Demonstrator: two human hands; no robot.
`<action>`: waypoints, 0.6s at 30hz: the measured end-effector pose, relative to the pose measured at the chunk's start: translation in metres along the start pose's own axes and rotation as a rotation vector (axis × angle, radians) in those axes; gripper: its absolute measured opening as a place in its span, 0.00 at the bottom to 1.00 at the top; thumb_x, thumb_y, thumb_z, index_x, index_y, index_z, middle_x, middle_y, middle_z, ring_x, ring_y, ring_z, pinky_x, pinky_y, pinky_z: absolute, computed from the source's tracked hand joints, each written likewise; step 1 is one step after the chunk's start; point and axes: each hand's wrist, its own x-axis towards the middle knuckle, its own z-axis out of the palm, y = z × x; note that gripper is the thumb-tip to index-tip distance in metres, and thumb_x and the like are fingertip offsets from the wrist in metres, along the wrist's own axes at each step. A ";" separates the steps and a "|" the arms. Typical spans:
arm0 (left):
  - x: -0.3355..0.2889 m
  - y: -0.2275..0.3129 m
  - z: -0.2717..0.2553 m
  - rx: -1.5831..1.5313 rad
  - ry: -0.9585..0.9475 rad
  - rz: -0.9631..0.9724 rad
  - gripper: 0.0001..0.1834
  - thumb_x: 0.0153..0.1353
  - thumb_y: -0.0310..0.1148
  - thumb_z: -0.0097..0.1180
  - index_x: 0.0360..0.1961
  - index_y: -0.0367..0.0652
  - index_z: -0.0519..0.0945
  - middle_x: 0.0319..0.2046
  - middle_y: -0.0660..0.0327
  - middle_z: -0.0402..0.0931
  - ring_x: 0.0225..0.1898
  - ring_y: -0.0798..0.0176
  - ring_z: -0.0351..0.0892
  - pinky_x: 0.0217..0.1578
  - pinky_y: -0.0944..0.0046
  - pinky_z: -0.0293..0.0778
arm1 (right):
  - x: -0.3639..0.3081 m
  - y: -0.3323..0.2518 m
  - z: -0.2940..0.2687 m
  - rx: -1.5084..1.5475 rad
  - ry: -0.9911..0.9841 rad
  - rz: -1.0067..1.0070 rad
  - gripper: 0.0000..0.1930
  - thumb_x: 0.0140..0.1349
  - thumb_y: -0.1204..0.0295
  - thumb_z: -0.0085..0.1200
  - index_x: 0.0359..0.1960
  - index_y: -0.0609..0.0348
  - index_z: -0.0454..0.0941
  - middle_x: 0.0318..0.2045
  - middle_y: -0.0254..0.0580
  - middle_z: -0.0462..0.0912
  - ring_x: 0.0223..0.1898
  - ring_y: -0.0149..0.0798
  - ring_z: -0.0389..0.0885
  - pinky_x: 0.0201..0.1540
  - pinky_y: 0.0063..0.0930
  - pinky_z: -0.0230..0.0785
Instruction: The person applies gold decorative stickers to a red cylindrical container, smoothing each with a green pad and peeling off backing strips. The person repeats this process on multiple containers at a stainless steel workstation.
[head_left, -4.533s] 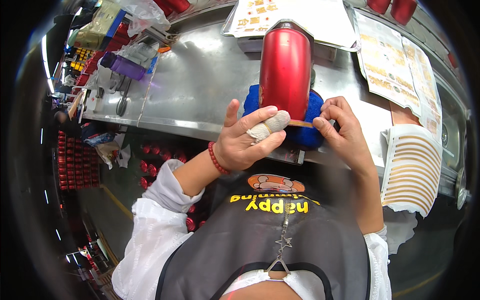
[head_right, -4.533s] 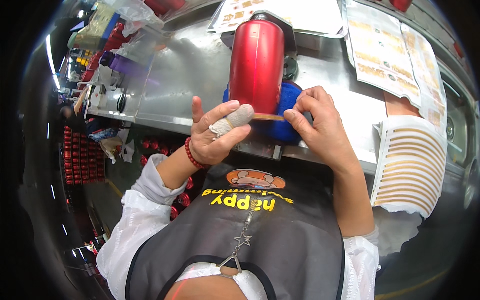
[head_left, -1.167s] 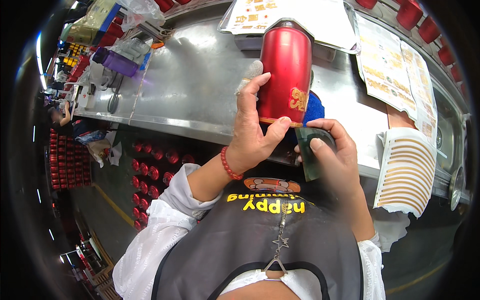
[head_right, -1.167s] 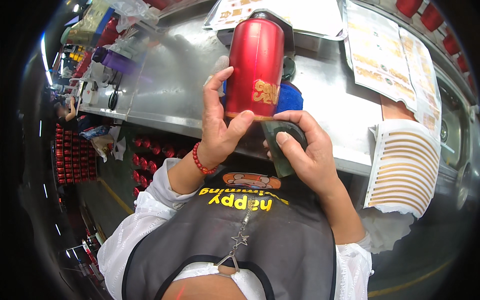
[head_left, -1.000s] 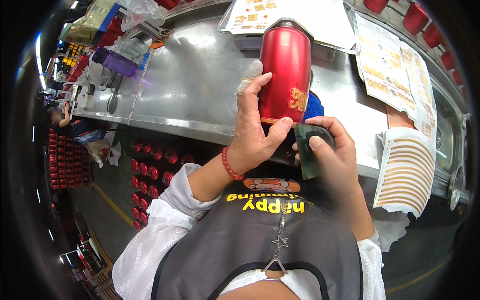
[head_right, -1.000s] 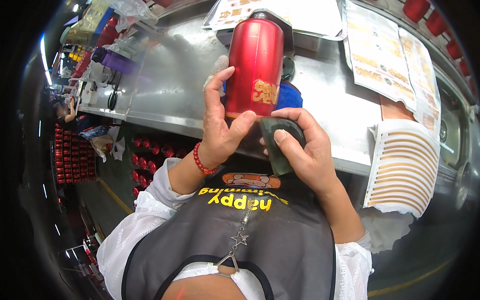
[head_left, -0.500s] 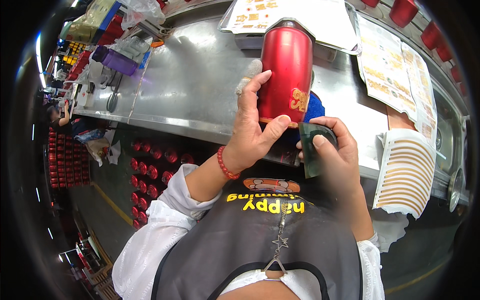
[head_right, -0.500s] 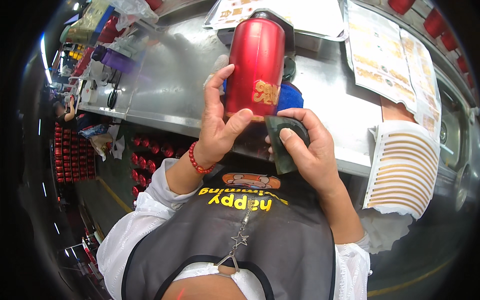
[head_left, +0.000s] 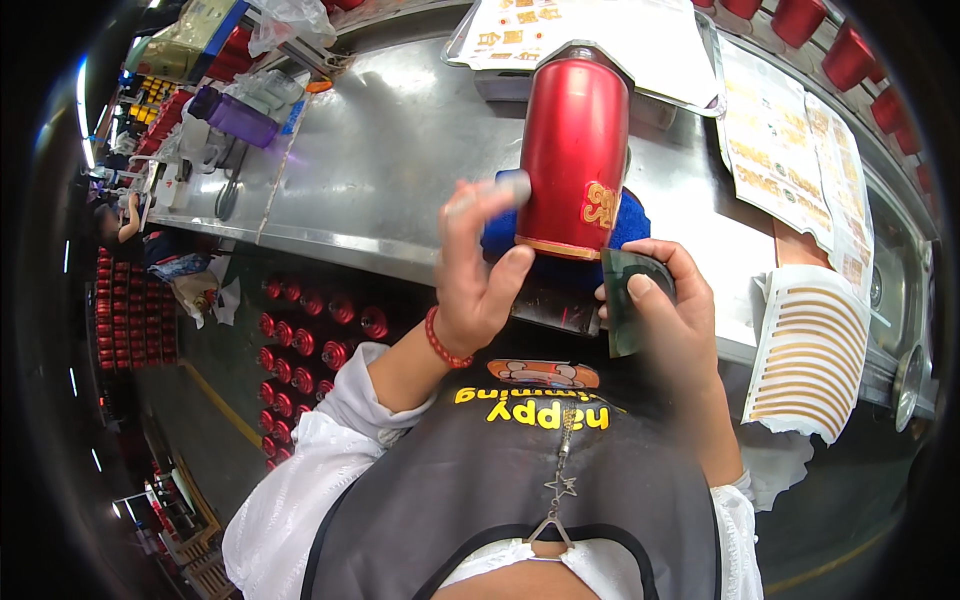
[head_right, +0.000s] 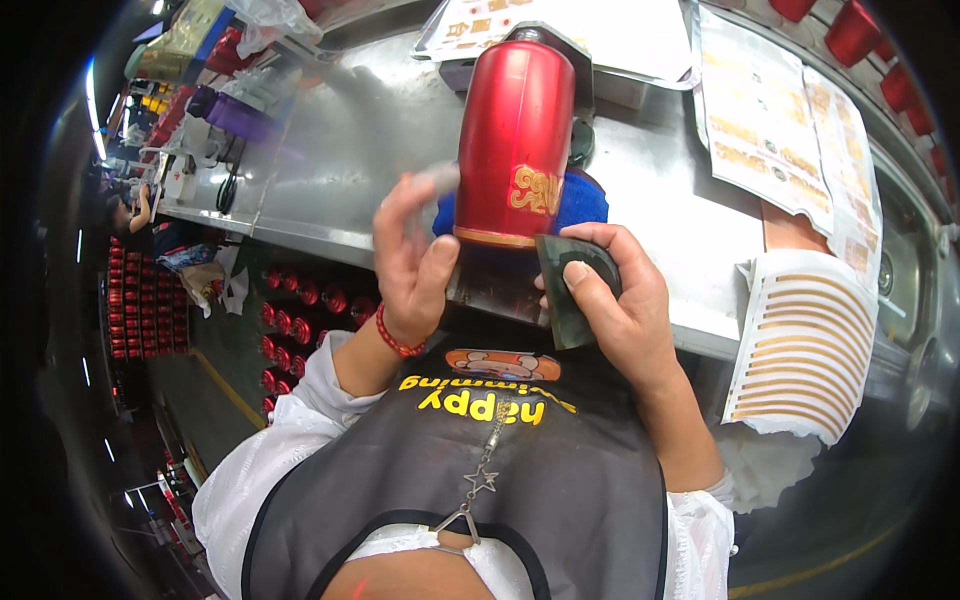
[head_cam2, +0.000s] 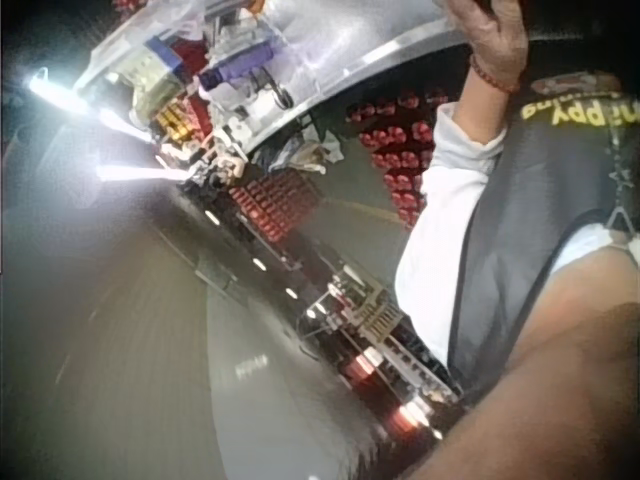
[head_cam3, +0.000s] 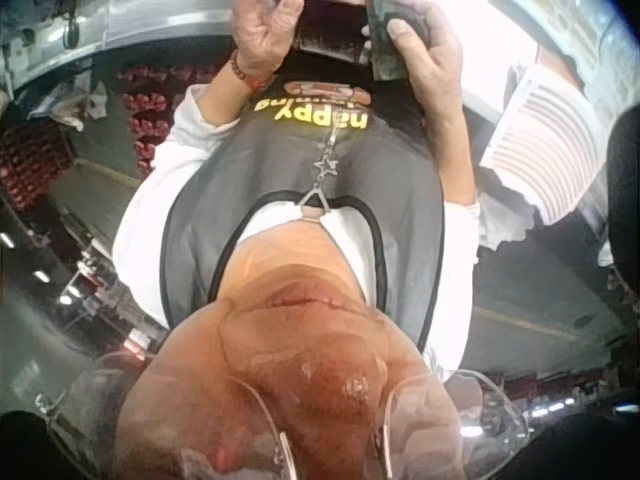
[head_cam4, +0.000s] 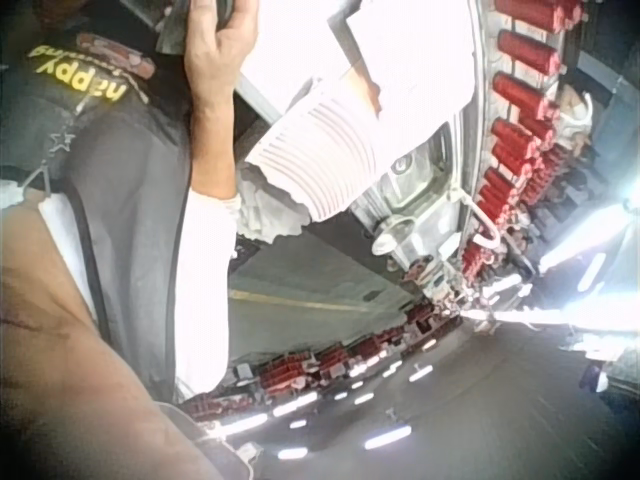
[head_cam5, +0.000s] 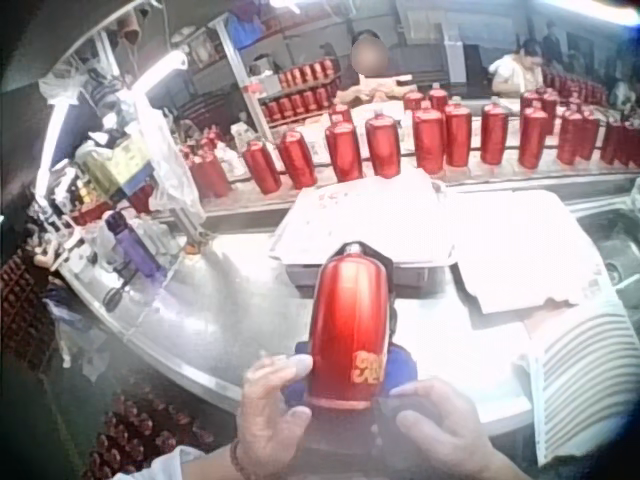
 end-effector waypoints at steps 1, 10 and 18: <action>-0.007 0.001 -0.003 0.153 0.023 0.116 0.20 0.63 0.26 0.57 0.57 0.40 0.77 0.51 0.54 0.80 0.60 0.53 0.71 0.73 0.46 0.44 | 0.000 0.000 0.000 -0.006 0.000 0.002 0.13 0.70 0.76 0.49 0.55 0.64 0.70 0.36 0.43 0.84 0.35 0.30 0.83 0.40 0.24 0.78; 0.010 0.013 0.017 0.471 -0.197 0.583 0.15 0.60 0.31 0.60 0.49 0.57 0.85 0.45 0.71 0.84 0.57 0.65 0.76 0.76 0.49 0.38 | 0.003 0.011 -0.003 -0.018 0.034 -0.073 0.13 0.70 0.76 0.49 0.55 0.64 0.71 0.36 0.43 0.84 0.35 0.30 0.83 0.40 0.25 0.78; -0.025 -0.001 -0.006 0.192 -0.047 0.221 0.14 0.62 0.27 0.60 0.50 0.49 0.83 0.49 0.61 0.84 0.62 0.59 0.71 0.74 0.48 0.42 | 0.002 -0.002 0.005 -0.019 0.060 0.019 0.12 0.69 0.76 0.48 0.53 0.64 0.71 0.35 0.45 0.84 0.33 0.31 0.83 0.38 0.25 0.78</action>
